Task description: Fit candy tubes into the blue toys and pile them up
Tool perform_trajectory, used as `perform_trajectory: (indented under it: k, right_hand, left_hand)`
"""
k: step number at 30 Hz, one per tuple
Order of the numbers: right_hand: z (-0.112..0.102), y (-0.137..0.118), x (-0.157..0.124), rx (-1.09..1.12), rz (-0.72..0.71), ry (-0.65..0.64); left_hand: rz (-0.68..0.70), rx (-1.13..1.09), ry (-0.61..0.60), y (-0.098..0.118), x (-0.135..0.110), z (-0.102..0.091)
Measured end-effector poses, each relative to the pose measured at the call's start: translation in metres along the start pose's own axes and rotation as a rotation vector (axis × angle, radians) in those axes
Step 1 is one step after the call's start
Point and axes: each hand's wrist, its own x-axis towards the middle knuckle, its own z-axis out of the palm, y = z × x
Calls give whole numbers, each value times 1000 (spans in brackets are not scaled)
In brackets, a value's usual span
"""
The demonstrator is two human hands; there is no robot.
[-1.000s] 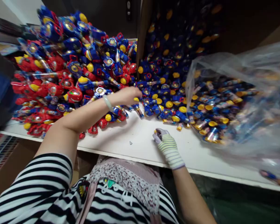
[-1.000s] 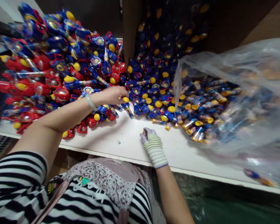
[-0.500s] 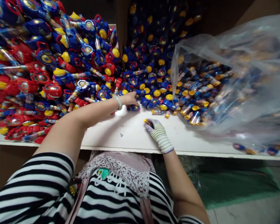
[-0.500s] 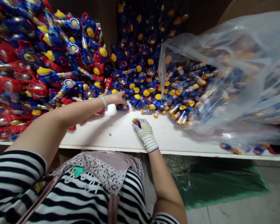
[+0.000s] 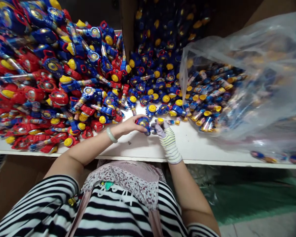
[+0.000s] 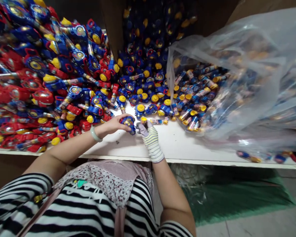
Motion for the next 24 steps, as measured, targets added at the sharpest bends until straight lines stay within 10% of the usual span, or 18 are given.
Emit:
perform_trajectory:
  k: [5,13,20,24]
  right_hand:
    - [-1,-7,-13,-441,-121,-167]
    - [5,-18,-12,-846,-175,-233]
    - [1,-25,-10,-840,-164,-221]
    - [5,-17,-16,-328,0,-392]
  left_hand:
    - [116,-218,219,0,-1,0]
    - [99,-155,196,7,-8,0]
    - [160,-132,212,-2,-10,7]
    - [191,31,121,14,-18,4]
